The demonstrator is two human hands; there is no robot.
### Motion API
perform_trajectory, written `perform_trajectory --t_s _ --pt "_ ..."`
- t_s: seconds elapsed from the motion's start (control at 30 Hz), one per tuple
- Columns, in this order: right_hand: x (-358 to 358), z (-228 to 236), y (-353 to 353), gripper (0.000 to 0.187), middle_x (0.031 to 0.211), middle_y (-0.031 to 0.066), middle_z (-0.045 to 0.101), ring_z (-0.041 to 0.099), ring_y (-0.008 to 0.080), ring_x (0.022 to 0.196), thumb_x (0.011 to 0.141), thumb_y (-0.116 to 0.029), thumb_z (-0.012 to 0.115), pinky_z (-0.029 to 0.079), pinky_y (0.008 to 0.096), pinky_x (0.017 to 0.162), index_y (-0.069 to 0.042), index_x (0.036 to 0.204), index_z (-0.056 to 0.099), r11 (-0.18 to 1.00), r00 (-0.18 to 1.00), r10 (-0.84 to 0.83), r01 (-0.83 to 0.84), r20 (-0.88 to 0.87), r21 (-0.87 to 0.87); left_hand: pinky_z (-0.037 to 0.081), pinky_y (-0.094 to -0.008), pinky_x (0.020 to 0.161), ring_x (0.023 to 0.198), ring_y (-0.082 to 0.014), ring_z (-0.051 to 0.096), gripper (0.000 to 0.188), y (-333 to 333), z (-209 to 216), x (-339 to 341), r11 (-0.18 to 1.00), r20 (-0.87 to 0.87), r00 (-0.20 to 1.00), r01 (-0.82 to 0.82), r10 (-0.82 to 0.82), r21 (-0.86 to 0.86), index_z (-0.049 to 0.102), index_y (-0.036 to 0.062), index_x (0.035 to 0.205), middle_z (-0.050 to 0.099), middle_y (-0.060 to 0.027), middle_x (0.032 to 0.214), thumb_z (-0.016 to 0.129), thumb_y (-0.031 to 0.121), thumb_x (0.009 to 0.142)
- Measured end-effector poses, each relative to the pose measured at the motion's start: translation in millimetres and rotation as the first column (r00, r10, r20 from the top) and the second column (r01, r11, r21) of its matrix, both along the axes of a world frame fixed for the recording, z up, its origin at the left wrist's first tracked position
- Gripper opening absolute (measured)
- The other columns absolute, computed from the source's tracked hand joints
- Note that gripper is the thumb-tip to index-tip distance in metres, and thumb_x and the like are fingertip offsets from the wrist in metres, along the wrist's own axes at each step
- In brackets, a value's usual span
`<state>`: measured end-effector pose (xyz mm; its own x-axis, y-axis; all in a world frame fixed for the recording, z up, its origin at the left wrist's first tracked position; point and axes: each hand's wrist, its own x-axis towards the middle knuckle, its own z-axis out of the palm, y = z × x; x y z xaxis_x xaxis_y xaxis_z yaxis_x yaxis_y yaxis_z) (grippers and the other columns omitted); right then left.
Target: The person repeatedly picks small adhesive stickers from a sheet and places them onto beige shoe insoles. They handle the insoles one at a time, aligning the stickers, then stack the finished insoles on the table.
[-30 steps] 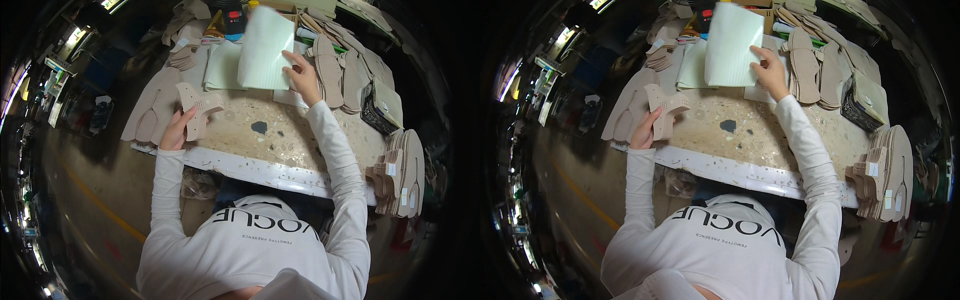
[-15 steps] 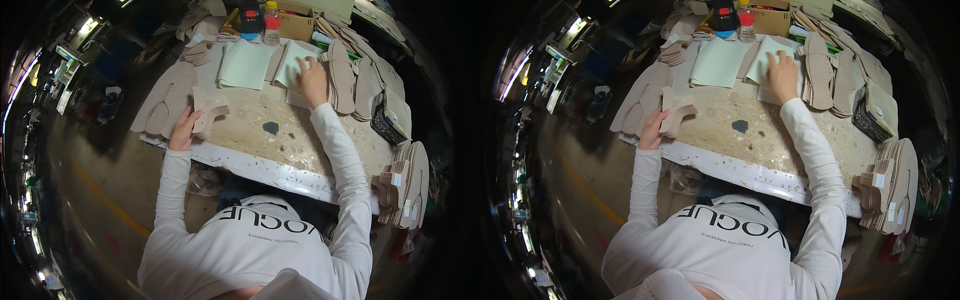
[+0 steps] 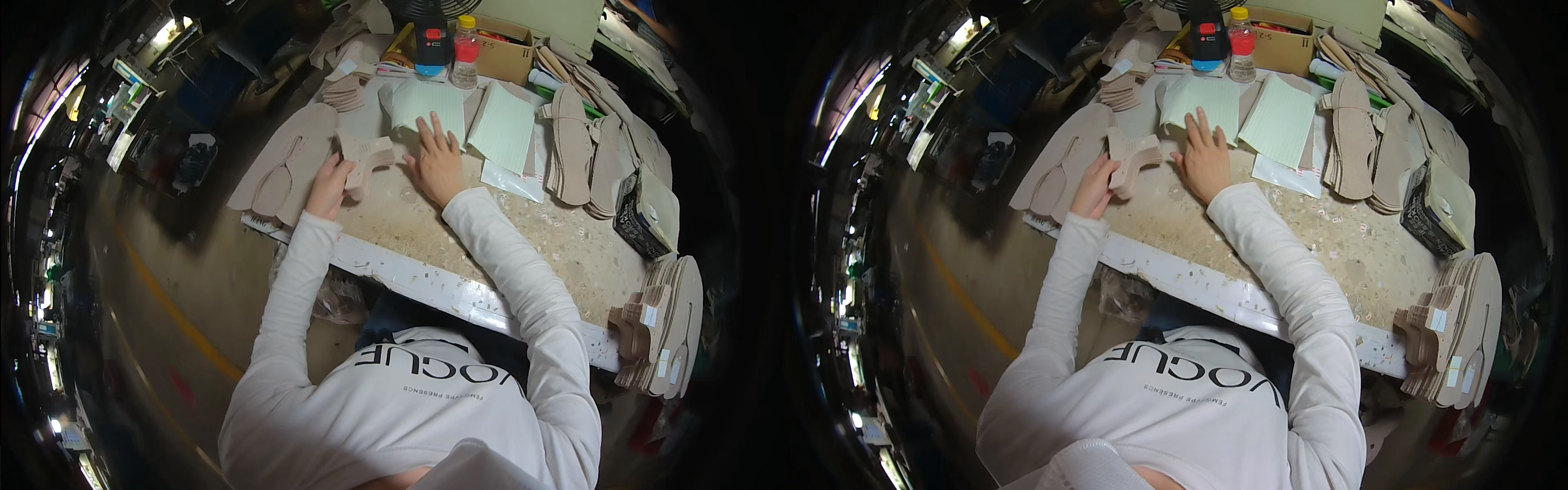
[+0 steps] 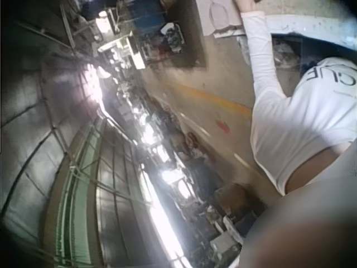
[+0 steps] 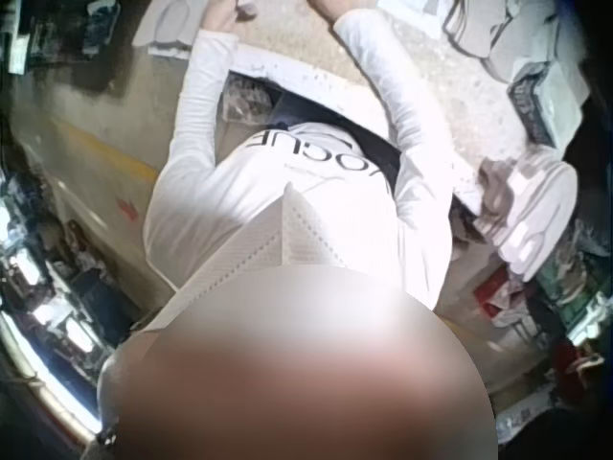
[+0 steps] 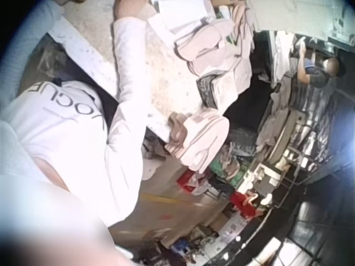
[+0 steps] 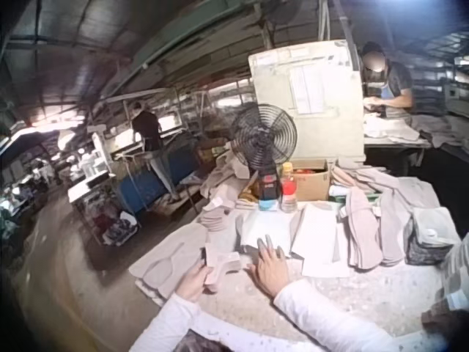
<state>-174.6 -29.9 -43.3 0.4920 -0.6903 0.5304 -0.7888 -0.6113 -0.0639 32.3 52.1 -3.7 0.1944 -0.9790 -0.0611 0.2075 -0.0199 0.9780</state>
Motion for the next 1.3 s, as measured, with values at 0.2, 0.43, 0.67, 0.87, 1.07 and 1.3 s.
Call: perform_trajectory --t_s 0.2,0.43,0.67,0.87,1.07,1.3 --pt "-19.0 -3.8 6.4 0.053 0.155 0.0156 0.025 0.034 0.0357 0.138 0.094 -0.031 0.057 0.034 0.048 0.105 0.007 0.13 0.048 1.0 0.967 0.004 -0.009 0.255 0.021 0.048 -0.0278 0.079 0.093 -0.0155 0.06 0.032 -78.5 -13.1 15.2 0.99 0.174 0.985 -0.025 0.0 0.141 0.061 -0.0005 0.117 0.065 -0.008 0.103 0.055 0.012 0.089" --pt "-19.3 -7.4 3.7 0.046 0.15 0.0172 0.035 0.034 0.0365 0.138 0.091 -0.025 0.06 0.034 0.0483 0.104 0.001 0.128 0.052 0.996 0.972 0.063 -0.075 0.228 0.043 0.047 -0.0285 0.089 0.104 -0.0183 0.062 0.04 -86.0 -1.3 3.5 0.954 0.63 0.717 -0.227 0.299 -0.195 0.058 -0.0013 0.125 0.065 -0.0125 0.114 0.062 0.017 0.089" --pt "-16.6 -4.9 8.4 0.029 0.137 0.0156 0.048 0.03 0.0396 0.14 0.082 -0.008 0.065 0.034 0.051 0.105 -0.008 0.111 0.065 0.97 0.941 0.242 -0.238 0.237 -0.045 0.047 -0.0325 0.094 0.111 -0.0237 0.059 0.041 47.6 21.3 79.2 0.719 0.219 0.705 -0.558 0.674 -0.415 0.054 0.0026 0.129 0.06 -0.0148 0.125 0.063 0.014 0.09" --pt "-14.6 -3.0 10.3 0.025 0.132 0.0146 0.052 0.033 0.0399 0.138 0.08 -0.005 0.066 0.036 0.0499 0.103 -0.007 0.105 0.067 0.945 0.908 0.326 -0.32 0.261 -0.068 0.045 -0.044 0.103 0.122 -0.0348 0.05 0.055 127.6 3.1 130.5 0.788 -0.482 0.635 -0.569 0.604 0.237 0.036 -0.0099 0.135 0.049 -0.026 0.129 0.057 0.019 0.093" --pt "-17.0 -0.7 13.1 0.024 0.131 0.0147 0.053 0.034 0.0411 0.137 0.08 -0.003 0.066 0.038 0.0496 0.103 -0.006 0.104 0.068 0.939 0.903 0.34 -0.342 0.261 -0.04 0.045 -0.045 0.102 0.117 -0.0404 0.051 0.063 120.0 -3.9 138.1 0.823 -0.552 0.611 -0.428 0.568 0.373 0.031 -0.0148 0.133 0.045 -0.0314 0.128 0.06 0.019 0.089" --pt "-17.6 -0.1 15.7 0.023 0.128 0.0146 0.054 0.036 0.0417 0.135 0.079 -0.002 0.066 0.039 0.0497 0.104 -0.005 0.102 0.069 0.929 0.89 0.365 -0.369 0.272 -0.04 0.048 -0.0386 0.099 0.104 -0.0299 0.056 0.048 103.5 -3.9 147.4 0.787 -0.29 0.777 -0.387 0.559 0.48 0.048 -0.007 0.114 0.053 -0.019 0.114 0.071 0.021 0.083"
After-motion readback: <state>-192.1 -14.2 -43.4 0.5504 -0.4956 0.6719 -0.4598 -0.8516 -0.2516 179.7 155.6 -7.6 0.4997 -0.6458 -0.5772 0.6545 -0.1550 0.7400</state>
